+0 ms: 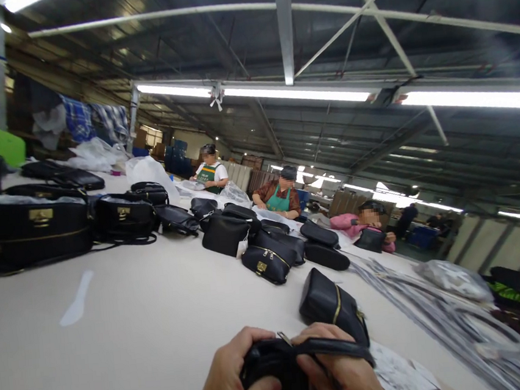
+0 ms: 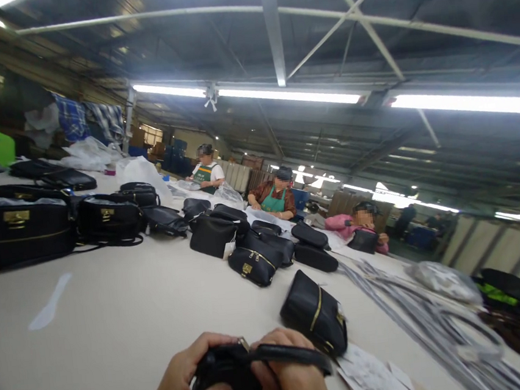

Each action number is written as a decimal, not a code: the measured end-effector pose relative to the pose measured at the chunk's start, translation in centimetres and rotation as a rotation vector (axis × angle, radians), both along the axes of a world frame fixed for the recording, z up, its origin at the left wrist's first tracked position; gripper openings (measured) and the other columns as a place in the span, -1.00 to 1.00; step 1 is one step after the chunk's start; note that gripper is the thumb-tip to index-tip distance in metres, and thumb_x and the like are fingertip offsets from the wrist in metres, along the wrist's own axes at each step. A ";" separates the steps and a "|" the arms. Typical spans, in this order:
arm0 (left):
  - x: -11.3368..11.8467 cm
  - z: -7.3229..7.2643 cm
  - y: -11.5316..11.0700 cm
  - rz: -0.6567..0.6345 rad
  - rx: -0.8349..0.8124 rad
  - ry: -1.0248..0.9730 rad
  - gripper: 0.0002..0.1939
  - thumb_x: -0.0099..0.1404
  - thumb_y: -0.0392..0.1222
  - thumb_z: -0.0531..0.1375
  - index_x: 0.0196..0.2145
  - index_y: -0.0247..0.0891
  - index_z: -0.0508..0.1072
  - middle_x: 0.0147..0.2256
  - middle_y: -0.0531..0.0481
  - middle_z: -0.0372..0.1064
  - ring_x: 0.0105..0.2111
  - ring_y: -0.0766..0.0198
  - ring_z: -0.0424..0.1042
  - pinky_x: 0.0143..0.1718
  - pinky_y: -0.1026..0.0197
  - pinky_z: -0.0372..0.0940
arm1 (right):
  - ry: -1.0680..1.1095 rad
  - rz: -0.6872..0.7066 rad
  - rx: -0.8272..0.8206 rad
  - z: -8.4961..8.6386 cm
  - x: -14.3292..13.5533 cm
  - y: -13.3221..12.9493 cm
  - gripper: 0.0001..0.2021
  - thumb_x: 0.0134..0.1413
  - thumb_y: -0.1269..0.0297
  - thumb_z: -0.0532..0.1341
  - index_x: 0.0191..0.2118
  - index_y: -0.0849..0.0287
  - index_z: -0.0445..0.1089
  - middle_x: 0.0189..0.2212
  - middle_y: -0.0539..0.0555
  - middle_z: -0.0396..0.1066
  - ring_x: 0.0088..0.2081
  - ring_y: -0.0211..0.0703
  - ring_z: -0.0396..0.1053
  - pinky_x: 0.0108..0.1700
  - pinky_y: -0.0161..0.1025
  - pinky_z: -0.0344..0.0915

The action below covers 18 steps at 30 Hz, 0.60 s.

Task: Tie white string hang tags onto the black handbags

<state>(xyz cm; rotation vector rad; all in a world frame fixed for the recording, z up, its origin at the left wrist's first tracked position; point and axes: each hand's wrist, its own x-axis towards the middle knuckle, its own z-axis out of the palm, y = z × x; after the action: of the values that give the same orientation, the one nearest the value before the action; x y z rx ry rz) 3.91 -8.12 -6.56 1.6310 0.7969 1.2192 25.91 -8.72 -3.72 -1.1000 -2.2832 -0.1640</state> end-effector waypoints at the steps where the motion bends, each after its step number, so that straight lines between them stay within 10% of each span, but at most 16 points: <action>1: 0.1 -0.1 0.1 0.005 0.003 -0.003 -0.59 0.00 -0.31 0.22 -0.13 -0.19 0.48 -0.19 0.01 0.54 -0.16 0.10 0.46 -0.08 0.17 0.29 | 0.064 0.019 -0.095 0.3 0.0 0.2 -0.77 0.30 0.22 0.08 -0.11 0.02 0.49 -0.23 0.08 0.57 -0.15 -0.04 0.52 -0.12 -0.16 0.47; 7: 0.5 -0.3 1.0 -0.066 -0.086 -0.045 -0.63 -0.04 -0.30 0.21 -0.20 -0.24 0.48 -0.33 0.03 0.49 -0.30 0.16 0.40 -0.25 0.20 0.24 | 0.209 -0.157 -0.583 4.0 -1.3 0.4 -0.56 0.26 -0.02 0.06 0.06 0.08 0.48 -0.02 0.18 0.52 0.07 0.13 0.41 0.13 -0.02 0.30; 12: 0.5 -0.6 1.5 -0.184 -0.170 -0.201 -0.52 -0.15 -0.35 0.23 -0.18 -0.20 0.37 -0.29 0.09 0.47 -0.33 0.24 0.36 -0.31 0.24 0.20 | 0.212 0.034 -1.036 8.3 -2.2 1.1 -0.69 0.06 0.14 0.26 -0.08 0.10 0.50 -0.16 0.05 0.51 -0.08 0.00 0.42 -0.02 -0.19 0.28; 18: -0.1 0.7 2.5 -0.339 -0.354 -0.242 -0.40 -0.22 -0.41 0.28 -0.15 -0.19 0.28 -0.20 0.06 0.52 -0.30 0.24 0.40 -0.34 0.27 0.23 | 0.375 0.021 -1.117 7.8 -1.4 1.2 -0.77 0.00 0.13 0.33 -0.33 0.15 0.36 -0.45 -0.08 0.35 -0.33 -0.19 0.32 -0.25 -0.30 0.20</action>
<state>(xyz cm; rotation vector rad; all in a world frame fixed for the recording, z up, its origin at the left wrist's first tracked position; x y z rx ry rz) 3.80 -5.60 -5.84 1.2409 0.5216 0.9481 24.55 -7.56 4.11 -1.4189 -1.9714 1.3469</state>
